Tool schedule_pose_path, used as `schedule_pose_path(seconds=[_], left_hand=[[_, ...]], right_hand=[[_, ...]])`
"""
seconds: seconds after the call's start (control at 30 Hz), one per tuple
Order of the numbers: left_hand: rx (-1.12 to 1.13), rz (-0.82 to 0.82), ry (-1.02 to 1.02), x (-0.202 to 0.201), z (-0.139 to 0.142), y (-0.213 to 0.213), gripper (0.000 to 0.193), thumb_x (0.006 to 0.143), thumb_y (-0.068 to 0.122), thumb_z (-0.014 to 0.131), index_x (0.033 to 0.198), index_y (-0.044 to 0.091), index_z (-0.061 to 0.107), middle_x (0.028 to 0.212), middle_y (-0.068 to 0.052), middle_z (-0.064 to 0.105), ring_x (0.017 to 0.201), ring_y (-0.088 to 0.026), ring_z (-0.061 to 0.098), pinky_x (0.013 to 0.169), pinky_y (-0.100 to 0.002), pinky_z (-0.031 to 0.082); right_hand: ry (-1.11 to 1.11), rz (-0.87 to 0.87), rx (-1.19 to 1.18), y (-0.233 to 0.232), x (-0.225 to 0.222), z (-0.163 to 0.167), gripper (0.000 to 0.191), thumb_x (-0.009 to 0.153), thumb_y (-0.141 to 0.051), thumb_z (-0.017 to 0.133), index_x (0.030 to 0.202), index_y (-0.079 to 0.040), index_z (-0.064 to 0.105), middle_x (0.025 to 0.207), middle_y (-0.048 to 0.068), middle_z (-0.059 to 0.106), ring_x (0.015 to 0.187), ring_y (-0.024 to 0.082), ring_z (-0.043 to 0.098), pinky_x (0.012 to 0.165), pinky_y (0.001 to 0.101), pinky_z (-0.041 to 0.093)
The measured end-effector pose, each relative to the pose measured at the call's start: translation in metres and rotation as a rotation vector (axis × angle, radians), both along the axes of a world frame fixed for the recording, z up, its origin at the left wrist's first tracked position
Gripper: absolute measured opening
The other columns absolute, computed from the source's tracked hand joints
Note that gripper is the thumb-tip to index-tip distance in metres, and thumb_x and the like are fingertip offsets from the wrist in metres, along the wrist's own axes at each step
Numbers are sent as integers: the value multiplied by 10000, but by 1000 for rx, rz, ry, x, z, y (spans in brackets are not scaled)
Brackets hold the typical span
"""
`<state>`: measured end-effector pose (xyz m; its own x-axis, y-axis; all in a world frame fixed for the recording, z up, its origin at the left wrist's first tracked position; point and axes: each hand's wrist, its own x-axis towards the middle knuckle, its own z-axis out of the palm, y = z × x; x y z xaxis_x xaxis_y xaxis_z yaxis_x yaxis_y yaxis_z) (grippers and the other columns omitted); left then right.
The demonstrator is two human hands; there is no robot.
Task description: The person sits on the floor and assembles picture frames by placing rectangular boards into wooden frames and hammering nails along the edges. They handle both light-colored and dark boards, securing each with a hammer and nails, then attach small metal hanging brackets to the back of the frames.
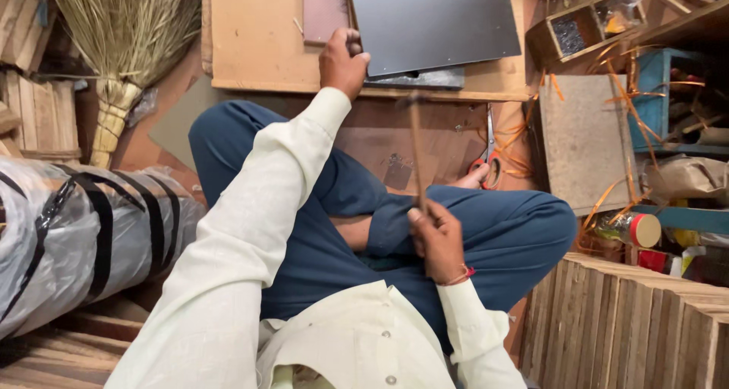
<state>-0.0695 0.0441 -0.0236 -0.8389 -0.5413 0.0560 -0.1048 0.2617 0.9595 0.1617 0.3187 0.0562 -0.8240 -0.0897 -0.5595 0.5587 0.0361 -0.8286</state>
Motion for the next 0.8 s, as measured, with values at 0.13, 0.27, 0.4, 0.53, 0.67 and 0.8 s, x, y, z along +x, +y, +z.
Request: schedule_pose_path(seconds=[0.13,0.27,0.4,0.53,0.67,0.8], left_hand=[[-57,32,-76,10,7,11,489,776,173,845,1232,85,688,1072,-120,696,982,-289,700,893,-398,553],[-213,8,-9,25,22,25,744,688,174,917,1329,0,584,1181,-193,595,1063,-359,614,923,-431,499],[-273,0,-12,33,30,30,690,707,156,906,1319,16,622,1145,-178,601,1052,-356,620,921,-428,504],[-318,2,17,39,28,31,575,724,173,918,1228,17,692,1057,-155,632,986,-343,638,873,-426,515],[-362,56,94,46,24,34,394,739,131,901,1081,12,746,965,-142,653,901,-338,646,804,-429,513],[-411,66,200,55,22,35,175,816,75,864,935,25,745,933,-123,679,885,-327,665,798,-424,523]], right_hand=[[-305,126,-339,-6,-3,0,340,966,-126,645,1285,-11,611,741,-3,576,504,45,463,436,203,371],[-348,195,-405,-16,-12,-3,356,989,-163,636,1296,8,579,762,30,615,509,68,509,441,228,409],[-148,336,-52,-20,-8,-5,393,953,-239,663,1280,-20,663,754,53,670,507,94,576,456,248,476],[325,397,299,1,-24,3,401,896,-256,748,1193,11,710,880,93,772,645,124,692,575,268,558],[691,173,600,64,-107,17,309,866,-78,641,1141,-1,760,988,107,767,831,141,719,758,325,591],[521,52,771,117,-211,-6,238,847,-211,788,990,-21,795,847,87,778,781,189,764,721,321,584]])
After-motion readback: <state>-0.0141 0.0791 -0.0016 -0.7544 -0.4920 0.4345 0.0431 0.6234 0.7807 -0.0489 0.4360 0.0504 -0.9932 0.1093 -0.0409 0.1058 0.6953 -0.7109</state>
